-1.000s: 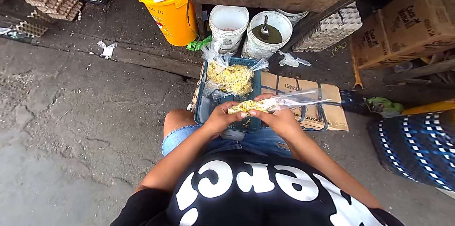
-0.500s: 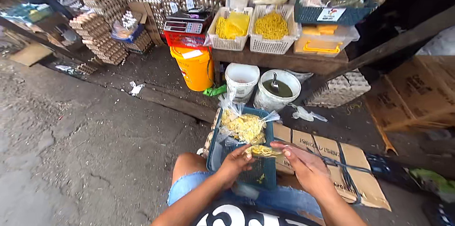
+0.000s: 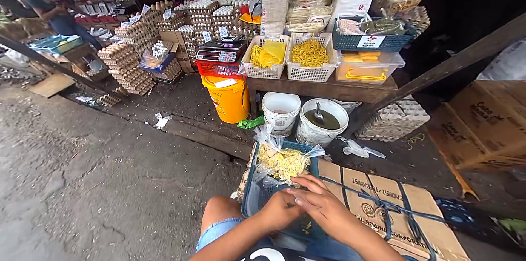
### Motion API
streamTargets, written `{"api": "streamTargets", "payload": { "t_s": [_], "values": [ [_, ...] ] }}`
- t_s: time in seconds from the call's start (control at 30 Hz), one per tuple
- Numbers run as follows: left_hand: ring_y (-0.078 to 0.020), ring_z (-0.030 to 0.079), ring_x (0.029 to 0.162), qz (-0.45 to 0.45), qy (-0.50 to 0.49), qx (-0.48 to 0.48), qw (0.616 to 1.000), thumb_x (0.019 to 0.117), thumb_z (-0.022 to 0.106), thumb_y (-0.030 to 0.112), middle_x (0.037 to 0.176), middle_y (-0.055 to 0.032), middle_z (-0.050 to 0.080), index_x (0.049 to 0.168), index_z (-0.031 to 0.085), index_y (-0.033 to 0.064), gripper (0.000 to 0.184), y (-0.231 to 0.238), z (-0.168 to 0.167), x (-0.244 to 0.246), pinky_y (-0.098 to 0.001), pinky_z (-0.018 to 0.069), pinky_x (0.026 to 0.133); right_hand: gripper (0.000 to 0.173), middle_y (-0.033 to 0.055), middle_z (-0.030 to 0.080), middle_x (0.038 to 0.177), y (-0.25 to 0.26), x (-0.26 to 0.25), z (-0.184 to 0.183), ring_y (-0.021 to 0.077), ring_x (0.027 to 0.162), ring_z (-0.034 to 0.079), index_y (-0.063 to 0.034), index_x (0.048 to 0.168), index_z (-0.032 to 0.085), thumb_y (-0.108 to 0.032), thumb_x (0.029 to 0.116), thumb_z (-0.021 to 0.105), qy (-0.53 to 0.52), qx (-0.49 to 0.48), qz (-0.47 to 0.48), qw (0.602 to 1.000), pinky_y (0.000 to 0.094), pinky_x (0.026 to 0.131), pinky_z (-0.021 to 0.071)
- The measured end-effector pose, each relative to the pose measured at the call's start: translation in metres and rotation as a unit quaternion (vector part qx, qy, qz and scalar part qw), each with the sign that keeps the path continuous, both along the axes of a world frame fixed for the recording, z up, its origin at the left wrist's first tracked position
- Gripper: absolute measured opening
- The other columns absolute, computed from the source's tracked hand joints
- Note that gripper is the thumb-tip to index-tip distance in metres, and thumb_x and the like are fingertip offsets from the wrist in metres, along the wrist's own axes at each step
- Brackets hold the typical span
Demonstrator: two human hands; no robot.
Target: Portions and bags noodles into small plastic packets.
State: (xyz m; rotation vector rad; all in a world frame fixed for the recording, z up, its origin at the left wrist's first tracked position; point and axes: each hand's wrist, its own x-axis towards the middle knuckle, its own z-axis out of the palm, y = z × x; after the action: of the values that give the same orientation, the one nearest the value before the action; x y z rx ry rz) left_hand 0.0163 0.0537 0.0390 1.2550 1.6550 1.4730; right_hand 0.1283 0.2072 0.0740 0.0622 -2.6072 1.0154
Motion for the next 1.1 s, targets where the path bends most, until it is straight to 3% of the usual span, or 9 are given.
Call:
{"api": "streamTargets", "payload": {
  "t_s": [0.2, 0.4, 0.57, 0.67, 0.73, 0.83, 0.93, 1.0, 1.1],
  "values": [
    [-0.0233, 0.067, 0.110, -0.086, 0.040, -0.066, 0.993, 0.0963, 0.069, 0.014, 0.111, -0.0205, 0.072, 0.099, 0.076, -0.0056, 0.021, -0.010, 0.005, -0.008, -0.0410, 0.0509, 0.101, 0.047, 0.0042, 0.066, 0.138, 0.002, 0.002, -0.001, 0.0297, 0.140, 0.050, -0.0182, 0.119, 0.078, -0.045, 0.1083, 0.040, 0.006, -0.024, 0.021, 0.999, 0.0517, 0.114, 0.0415],
    [-0.0284, 0.067, 0.106, -0.111, 0.083, -0.084, 0.987, 0.1053, 0.056, 0.021, 0.108, -0.0236, 0.070, 0.102, 0.071, -0.0104, 0.035, -0.019, 0.001, -0.020, -0.0462, 0.0505, 0.098, 0.053, 0.0022, 0.068, 0.134, -0.001, -0.004, -0.003, 0.0218, 0.139, 0.051, -0.0139, 0.121, 0.076, -0.047, 0.1099, 0.037, 0.054, -0.072, 0.056, 0.994, 0.0429, 0.117, 0.0400],
    [-0.0096, 0.066, 0.083, -0.087, -0.010, -0.068, 0.994, 0.0983, 0.068, 0.017, 0.089, -0.0118, 0.071, 0.101, 0.070, -0.0076, 0.025, -0.015, -0.005, -0.008, -0.0312, 0.0541, 0.081, 0.053, 0.0020, 0.072, 0.126, 0.004, -0.008, 0.016, 0.0154, 0.132, 0.057, -0.0101, 0.118, 0.075, -0.044, 0.1111, 0.035, 0.080, -0.120, 0.054, 0.988, 0.0365, 0.116, 0.0428],
    [-0.0034, 0.065, 0.084, -0.059, -0.079, -0.053, 0.994, 0.0939, 0.072, 0.014, 0.092, -0.0055, 0.071, 0.106, 0.068, -0.0050, 0.023, -0.011, -0.009, -0.006, -0.0255, 0.0546, 0.081, 0.055, 0.0002, 0.074, 0.120, 0.011, -0.008, 0.026, 0.0106, 0.120, 0.065, -0.0101, 0.117, 0.074, -0.046, 0.1108, 0.034, 0.097, -0.211, -0.001, 0.973, 0.0324, 0.107, 0.0519],
    [-0.0055, 0.068, 0.087, -0.037, -0.106, -0.053, 0.992, 0.0930, 0.073, 0.013, 0.095, -0.0065, 0.073, 0.107, 0.069, -0.0048, 0.023, -0.010, -0.010, -0.008, -0.0275, 0.0560, 0.084, 0.056, 0.0016, 0.072, 0.125, 0.011, -0.005, 0.021, 0.0123, 0.118, 0.066, -0.0081, 0.124, 0.070, -0.051, 0.1085, 0.039, 0.084, -0.292, -0.033, 0.952, 0.0316, 0.102, 0.0546],
    [-0.0081, 0.073, 0.087, -0.030, -0.142, -0.058, 0.988, 0.0960, 0.069, 0.010, 0.094, -0.0060, 0.076, 0.106, 0.069, -0.0042, 0.018, -0.012, -0.001, -0.010, -0.0301, 0.0596, 0.085, 0.065, 0.0076, 0.066, 0.135, -0.001, 0.006, 0.001, 0.0114, 0.120, 0.065, 0.0006, 0.142, 0.056, -0.046, 0.0976, 0.063, -0.022, -0.350, -0.035, 0.936, 0.0290, 0.101, 0.0545],
    [-0.0097, 0.071, 0.083, -0.040, -0.105, -0.070, 0.991, 0.0975, 0.067, 0.012, 0.090, -0.0090, 0.073, 0.105, 0.068, -0.0072, 0.020, -0.015, 0.010, -0.008, -0.0314, 0.0584, 0.083, 0.032, 0.0057, 0.076, 0.109, -0.018, 0.013, -0.011, 0.0067, 0.091, 0.073, 0.0021, 0.120, 0.070, -0.014, 0.0919, 0.069, -0.081, -0.329, -0.083, 0.937, 0.0254, 0.082, 0.0623],
    [-0.0166, 0.069, 0.087, -0.057, -0.067, -0.104, 0.991, 0.0980, 0.067, 0.015, 0.095, -0.0162, 0.072, 0.109, 0.066, -0.0101, 0.027, -0.014, 0.010, -0.008, -0.0372, 0.0559, 0.085, 0.020, 0.0052, 0.077, 0.105, -0.013, 0.014, -0.010, 0.0035, 0.099, 0.071, 0.0031, 0.106, 0.075, -0.006, 0.0926, 0.063, -0.038, -0.290, -0.112, 0.950, 0.0239, 0.092, 0.0577],
    [-0.0199, 0.068, 0.086, -0.040, -0.054, -0.134, 0.989, 0.1025, 0.061, 0.016, 0.098, -0.0201, 0.070, 0.113, 0.063, -0.0122, 0.030, -0.016, 0.008, -0.007, -0.0385, 0.0550, 0.083, 0.015, -0.0035, 0.075, 0.100, -0.001, 0.010, 0.003, -0.0041, 0.097, 0.067, 0.0003, 0.099, 0.074, -0.007, 0.0954, 0.061, 0.009, -0.299, -0.144, 0.943, 0.0189, 0.092, 0.0559]
  ]
}}
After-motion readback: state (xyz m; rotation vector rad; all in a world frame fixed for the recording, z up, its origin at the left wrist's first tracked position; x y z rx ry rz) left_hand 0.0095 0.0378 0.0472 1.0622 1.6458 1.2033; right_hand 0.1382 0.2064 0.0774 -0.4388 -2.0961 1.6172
